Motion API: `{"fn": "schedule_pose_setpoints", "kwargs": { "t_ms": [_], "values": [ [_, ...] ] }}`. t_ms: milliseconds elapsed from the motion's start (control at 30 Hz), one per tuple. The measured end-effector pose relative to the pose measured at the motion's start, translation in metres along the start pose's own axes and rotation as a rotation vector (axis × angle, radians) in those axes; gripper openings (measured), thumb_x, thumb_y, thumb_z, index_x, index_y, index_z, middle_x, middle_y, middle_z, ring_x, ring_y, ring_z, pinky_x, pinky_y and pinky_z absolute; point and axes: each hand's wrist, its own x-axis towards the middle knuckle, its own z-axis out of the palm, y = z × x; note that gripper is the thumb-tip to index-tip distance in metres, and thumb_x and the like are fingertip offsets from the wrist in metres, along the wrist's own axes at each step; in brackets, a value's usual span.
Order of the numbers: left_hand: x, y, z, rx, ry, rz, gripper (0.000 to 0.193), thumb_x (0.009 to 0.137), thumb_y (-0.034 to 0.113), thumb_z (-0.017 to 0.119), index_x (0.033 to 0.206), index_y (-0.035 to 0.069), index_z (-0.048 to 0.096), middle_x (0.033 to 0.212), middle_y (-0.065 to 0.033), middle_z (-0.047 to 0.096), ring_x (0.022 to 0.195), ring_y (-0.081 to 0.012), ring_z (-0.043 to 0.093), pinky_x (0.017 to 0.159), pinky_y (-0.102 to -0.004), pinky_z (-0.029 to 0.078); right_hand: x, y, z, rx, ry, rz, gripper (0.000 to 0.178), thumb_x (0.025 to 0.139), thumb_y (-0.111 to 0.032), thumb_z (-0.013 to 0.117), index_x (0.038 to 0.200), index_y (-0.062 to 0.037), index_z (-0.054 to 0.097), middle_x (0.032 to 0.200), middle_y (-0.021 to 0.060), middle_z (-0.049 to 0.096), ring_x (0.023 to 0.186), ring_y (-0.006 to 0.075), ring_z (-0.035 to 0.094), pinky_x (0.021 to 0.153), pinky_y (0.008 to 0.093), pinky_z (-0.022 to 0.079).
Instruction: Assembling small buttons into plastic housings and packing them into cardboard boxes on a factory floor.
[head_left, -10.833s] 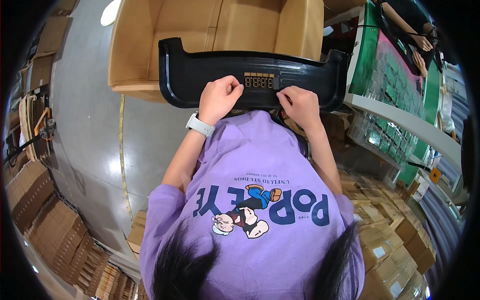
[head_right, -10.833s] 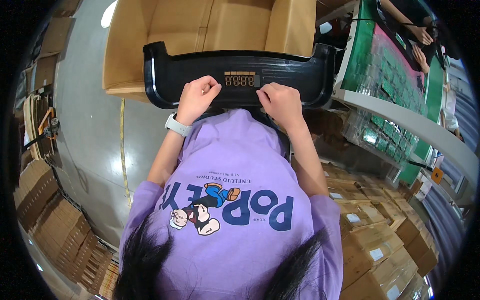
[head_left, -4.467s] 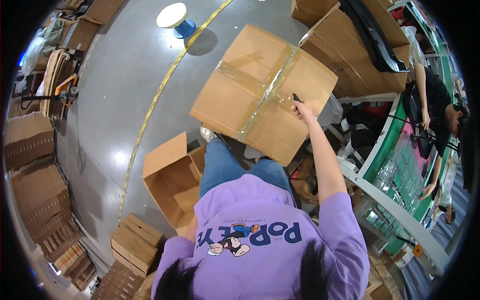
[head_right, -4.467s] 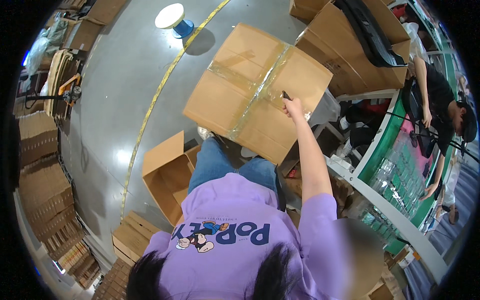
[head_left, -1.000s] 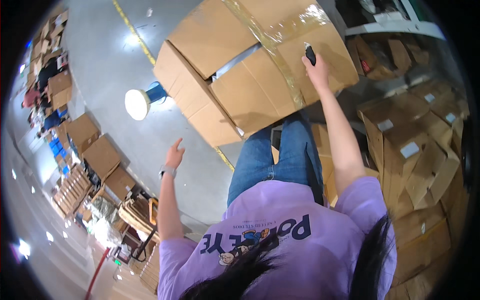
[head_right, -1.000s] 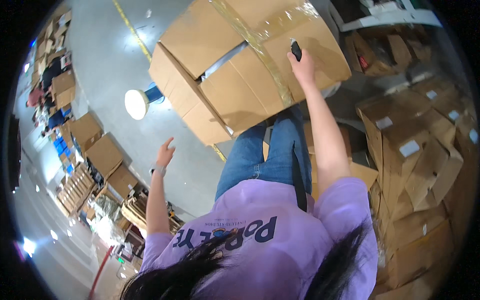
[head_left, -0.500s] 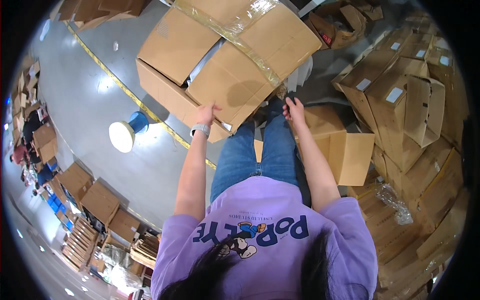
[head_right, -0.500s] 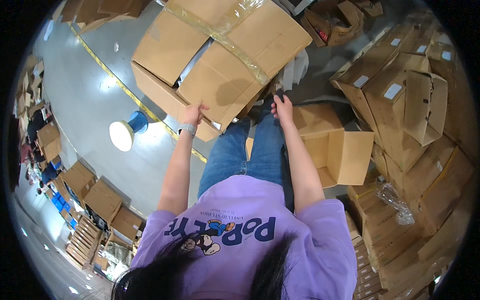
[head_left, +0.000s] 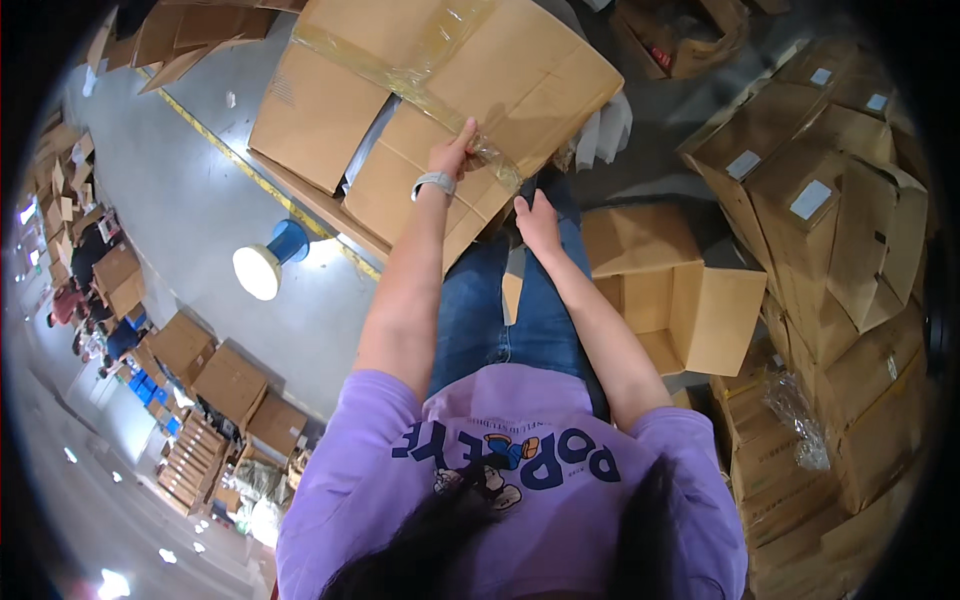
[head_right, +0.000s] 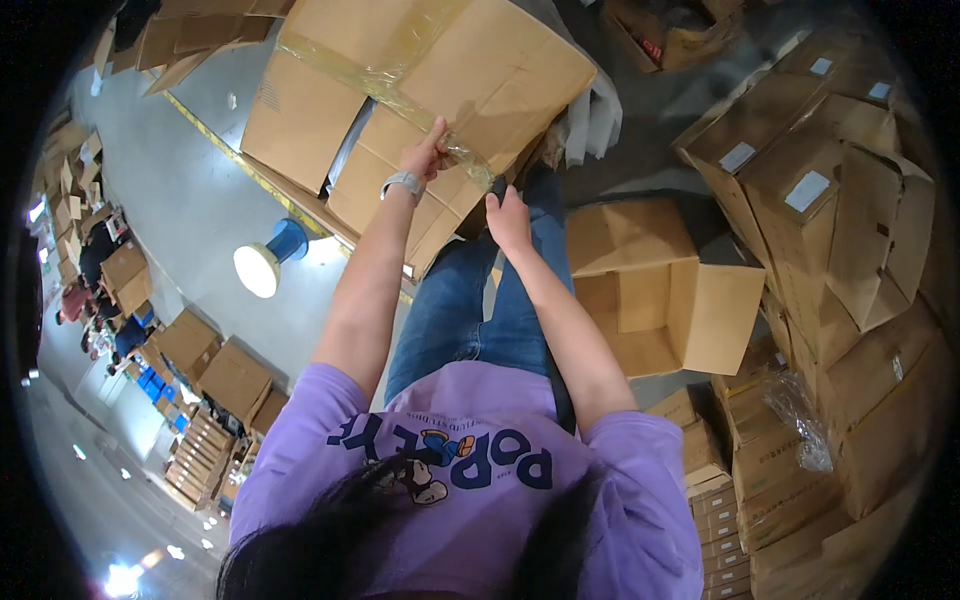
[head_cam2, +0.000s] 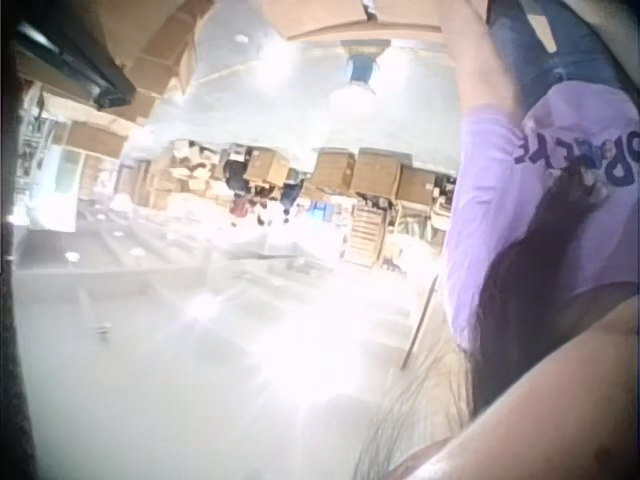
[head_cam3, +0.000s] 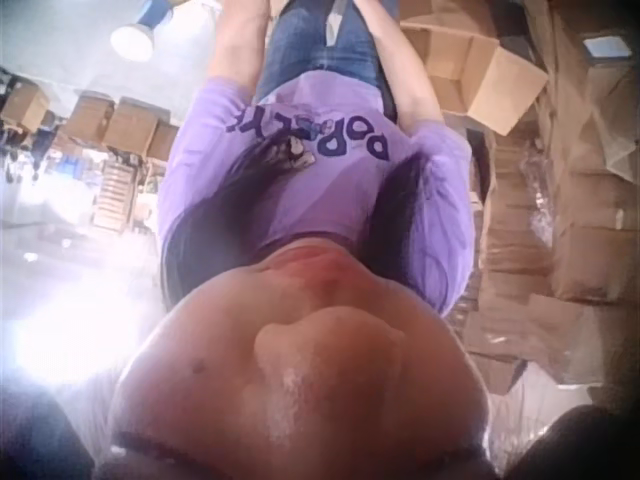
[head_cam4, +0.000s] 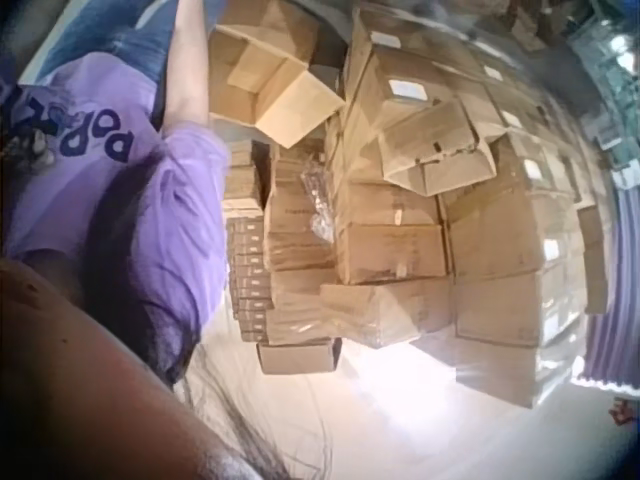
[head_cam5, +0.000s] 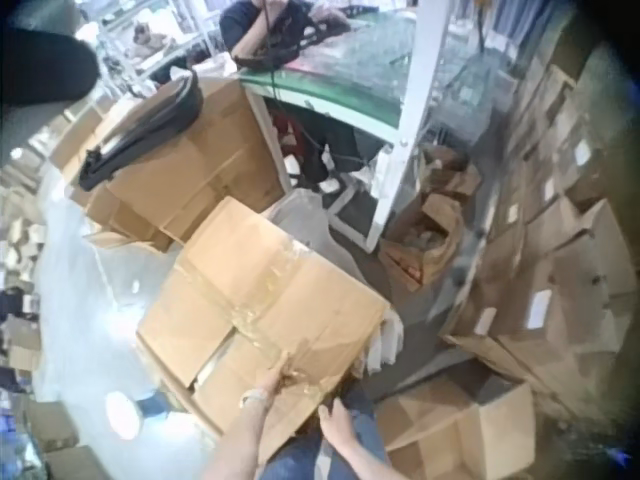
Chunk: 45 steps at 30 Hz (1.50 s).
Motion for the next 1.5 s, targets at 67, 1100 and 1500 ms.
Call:
{"fn": "schedule_pose_setpoints", "kwargs": {
  "t_ms": [67,1100,1500],
  "values": [
    [-0.003,-0.005,-0.002,-0.148,-0.054,-0.062,0.060,0.069,0.066,0.066,0.065,0.006,0.057,0.050,0.0008,0.044,0.040,-0.0084,0.037,0.038,-0.0226,0.025,-0.009,-0.018,-0.009,-0.006,-0.035,0.057,0.032,0.085,-0.026,0.053,0.092,0.0055,0.053,0.093,0.0305,0.059,0.094,0.0435,0.057,0.081,0.0492,0.044],
    [-0.024,0.028,0.015,-0.467,0.453,0.330,0.054,0.079,0.047,0.067,0.053,0.003,0.051,0.046,-0.0017,0.043,0.042,-0.0086,0.035,0.037,-0.0323,0.028,0.229,-0.304,-0.187,-0.414,-0.227,-0.897,0.031,0.087,-0.022,0.056,0.114,-0.0058,0.052,0.095,0.0172,0.063,0.082,0.0322,0.061,0.074,0.0378,0.047],
    [-0.088,0.066,0.067,-0.287,0.589,0.326,0.060,0.081,0.046,0.062,0.048,-0.004,0.051,0.050,-0.0243,0.048,0.044,-0.0388,0.050,0.041,-0.0429,0.037,0.252,-0.474,0.122,-1.505,-0.560,-1.569,0.025,0.084,-0.015,0.055,0.108,-0.0118,0.057,0.101,0.0076,0.061,0.099,0.0280,0.059,0.080,0.0415,0.050]
  ]
}}
